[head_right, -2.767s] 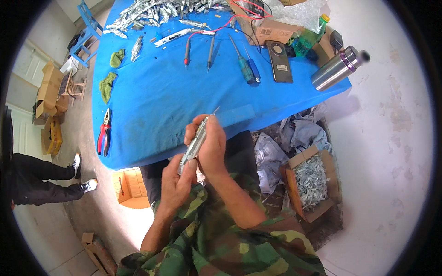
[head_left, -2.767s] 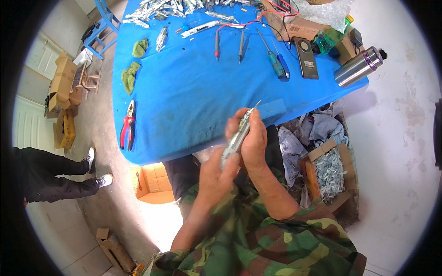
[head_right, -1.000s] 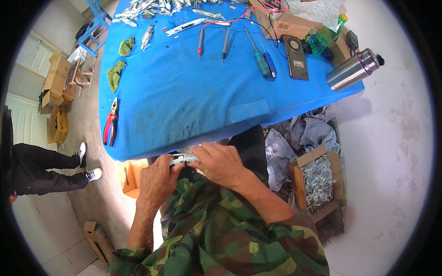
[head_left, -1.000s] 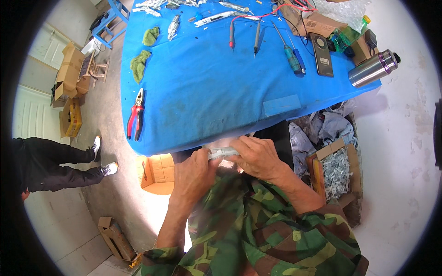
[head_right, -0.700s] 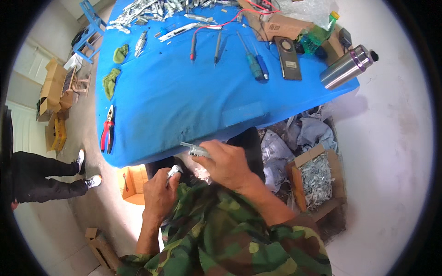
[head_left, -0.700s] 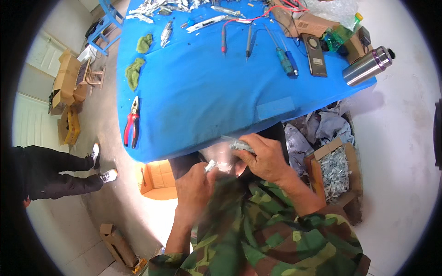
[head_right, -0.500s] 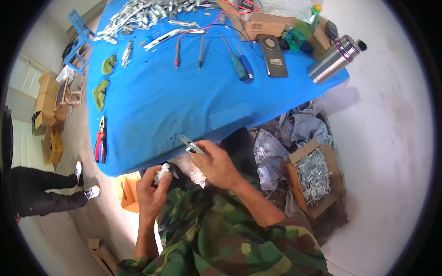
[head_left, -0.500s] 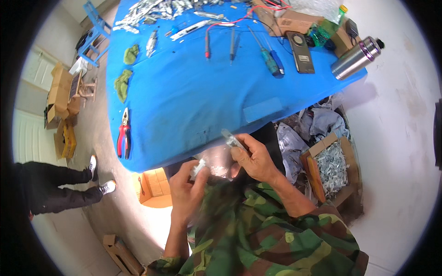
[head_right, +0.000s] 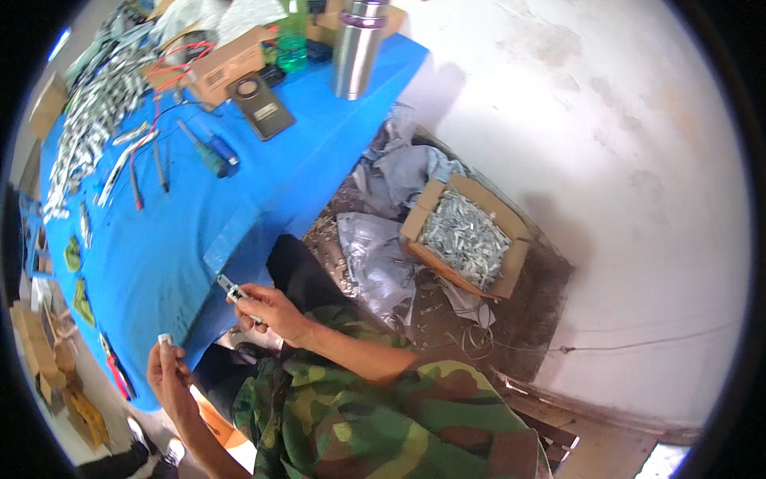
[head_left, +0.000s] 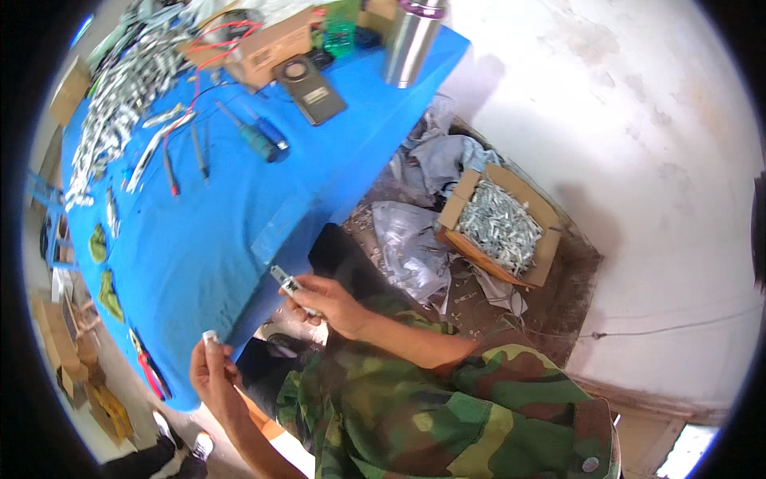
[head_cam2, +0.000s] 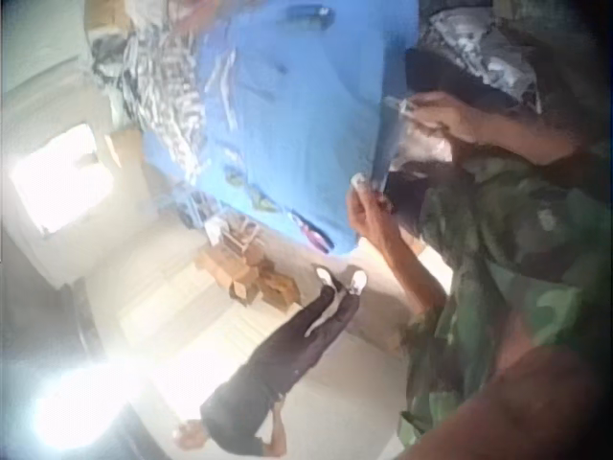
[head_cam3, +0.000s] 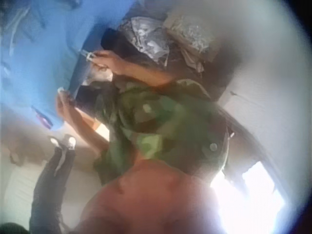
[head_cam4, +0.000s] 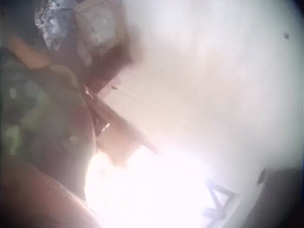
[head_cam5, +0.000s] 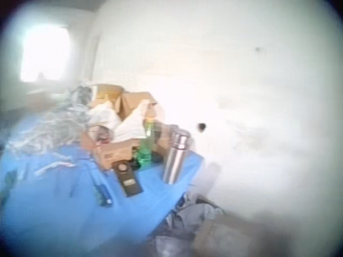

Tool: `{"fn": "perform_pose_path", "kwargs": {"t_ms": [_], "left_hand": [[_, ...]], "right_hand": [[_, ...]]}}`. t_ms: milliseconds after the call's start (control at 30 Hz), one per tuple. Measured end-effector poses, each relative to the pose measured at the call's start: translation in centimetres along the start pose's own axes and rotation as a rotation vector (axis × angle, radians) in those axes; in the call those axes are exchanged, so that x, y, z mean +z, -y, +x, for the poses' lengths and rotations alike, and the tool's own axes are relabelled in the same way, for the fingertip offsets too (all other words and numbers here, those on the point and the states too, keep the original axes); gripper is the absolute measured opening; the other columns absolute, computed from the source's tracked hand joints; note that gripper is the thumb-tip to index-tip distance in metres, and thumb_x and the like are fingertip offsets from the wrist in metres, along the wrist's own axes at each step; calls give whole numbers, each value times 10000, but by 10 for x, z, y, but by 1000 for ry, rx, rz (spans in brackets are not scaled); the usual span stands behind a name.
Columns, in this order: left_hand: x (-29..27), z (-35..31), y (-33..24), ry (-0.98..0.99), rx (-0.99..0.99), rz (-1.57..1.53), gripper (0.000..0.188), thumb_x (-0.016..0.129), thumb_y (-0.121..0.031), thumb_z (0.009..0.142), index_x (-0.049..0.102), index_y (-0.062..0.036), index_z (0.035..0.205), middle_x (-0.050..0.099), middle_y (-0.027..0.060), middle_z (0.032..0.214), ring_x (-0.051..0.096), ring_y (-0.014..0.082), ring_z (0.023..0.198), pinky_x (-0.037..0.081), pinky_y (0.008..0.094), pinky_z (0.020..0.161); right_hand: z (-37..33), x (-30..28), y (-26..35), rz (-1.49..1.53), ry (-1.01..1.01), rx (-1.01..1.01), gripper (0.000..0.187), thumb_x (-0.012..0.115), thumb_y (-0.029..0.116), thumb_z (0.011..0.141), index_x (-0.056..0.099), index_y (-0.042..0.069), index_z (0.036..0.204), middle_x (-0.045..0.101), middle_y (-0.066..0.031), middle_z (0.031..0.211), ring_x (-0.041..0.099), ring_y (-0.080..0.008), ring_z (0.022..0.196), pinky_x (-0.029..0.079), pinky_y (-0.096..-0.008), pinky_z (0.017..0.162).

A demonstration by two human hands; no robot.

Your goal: The person wipes and cleans an electronic component using a cloth and then uses a screwdriver to secure parts of it by hand.

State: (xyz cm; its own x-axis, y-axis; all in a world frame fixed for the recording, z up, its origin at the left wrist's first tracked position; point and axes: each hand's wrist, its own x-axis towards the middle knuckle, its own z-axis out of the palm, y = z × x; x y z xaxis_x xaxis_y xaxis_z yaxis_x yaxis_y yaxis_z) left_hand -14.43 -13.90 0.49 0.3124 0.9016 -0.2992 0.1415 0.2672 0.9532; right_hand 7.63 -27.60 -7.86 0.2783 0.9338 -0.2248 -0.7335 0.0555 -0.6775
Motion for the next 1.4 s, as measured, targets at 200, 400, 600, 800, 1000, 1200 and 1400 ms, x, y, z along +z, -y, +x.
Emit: {"fn": "perform_pose_path", "kwargs": {"t_ms": [200, 400, 600, 800, 1000, 1200, 1400], "left_hand": [[30, 22, -22, -8, 135, 117, 257, 652, -317, 1086, 707, -84, 1178, 634, -23, 805, 436, -1, 569, 268, 175, 470], [181, -8, -47, 470, 367, 304, 395, 687, -343, 1049, 699, -24, 1283, 740, 45, 1007, 623, 101, 794, 494, 259, 659], [242, -56, -56, 546, 647, 555, 659, 831, -166, 905, 545, 0, 1475, 566, 238, 1484, 645, 345, 1194, 570, 410, 937], [173, -28, -20, 358, 508, 470, 383, 732, -146, 1012, 656, -4, 1360, 693, 125, 1297, 659, 174, 1018, 539, 300, 781], [124, -24, -10, 170, 429, 449, 249, 694, -103, 1025, 689, 38, 1230, 725, 95, 1093, 662, 141, 923, 536, 265, 762], [107, -29, -9, 138, 241, 267, 244, 739, -54, 979, 715, 41, 1202, 746, 71, 1039, 687, 115, 894, 551, 244, 769], [88, -38, -4, 199, 265, 231, 233, 781, -33, 936, 755, 25, 1160, 749, 56, 1005, 699, 98, 837, 562, 245, 727]], "right_hand": [[-10, -24, -26, -50, -128, 29, 323, 606, 326, 1066, 657, 76, 1264, 623, 39, 929, 583, -32, 785, 398, -215, 584], [-2, -37, -50, -3, -171, 43, 284, 602, 322, 1056, 666, 101, 1222, 600, 47, 909, 545, -43, 769, 395, -225, 572], [-5, -40, -49, 80, -190, -51, 303, 623, 312, 1062, 662, 74, 1245, 607, 35, 944, 558, -56, 827, 434, -240, 661], [-7, -31, -28, 75, -122, -102, 324, 645, 302, 1067, 659, 47, 1267, 615, 23, 979, 570, -70, 885, 473, -255, 750], [-3, -22, -29, 88, -44, -93, 342, 666, 209, 1067, 639, 34, 1360, 657, 3, 1009, 599, -75, 925, 508, -270, 838], [-12, 4, -14, 18, -41, -96, 348, 631, 113, 1087, 618, -11, 1411, 687, -8, 1167, 660, -87, 1040, 567, -271, 913], [-15, 15, -10, -186, 120, -188, 361, 674, 65, 1058, 622, -18, 1406, 669, -27, 1266, 621, -87, 1139, 523, -264, 972]]}}
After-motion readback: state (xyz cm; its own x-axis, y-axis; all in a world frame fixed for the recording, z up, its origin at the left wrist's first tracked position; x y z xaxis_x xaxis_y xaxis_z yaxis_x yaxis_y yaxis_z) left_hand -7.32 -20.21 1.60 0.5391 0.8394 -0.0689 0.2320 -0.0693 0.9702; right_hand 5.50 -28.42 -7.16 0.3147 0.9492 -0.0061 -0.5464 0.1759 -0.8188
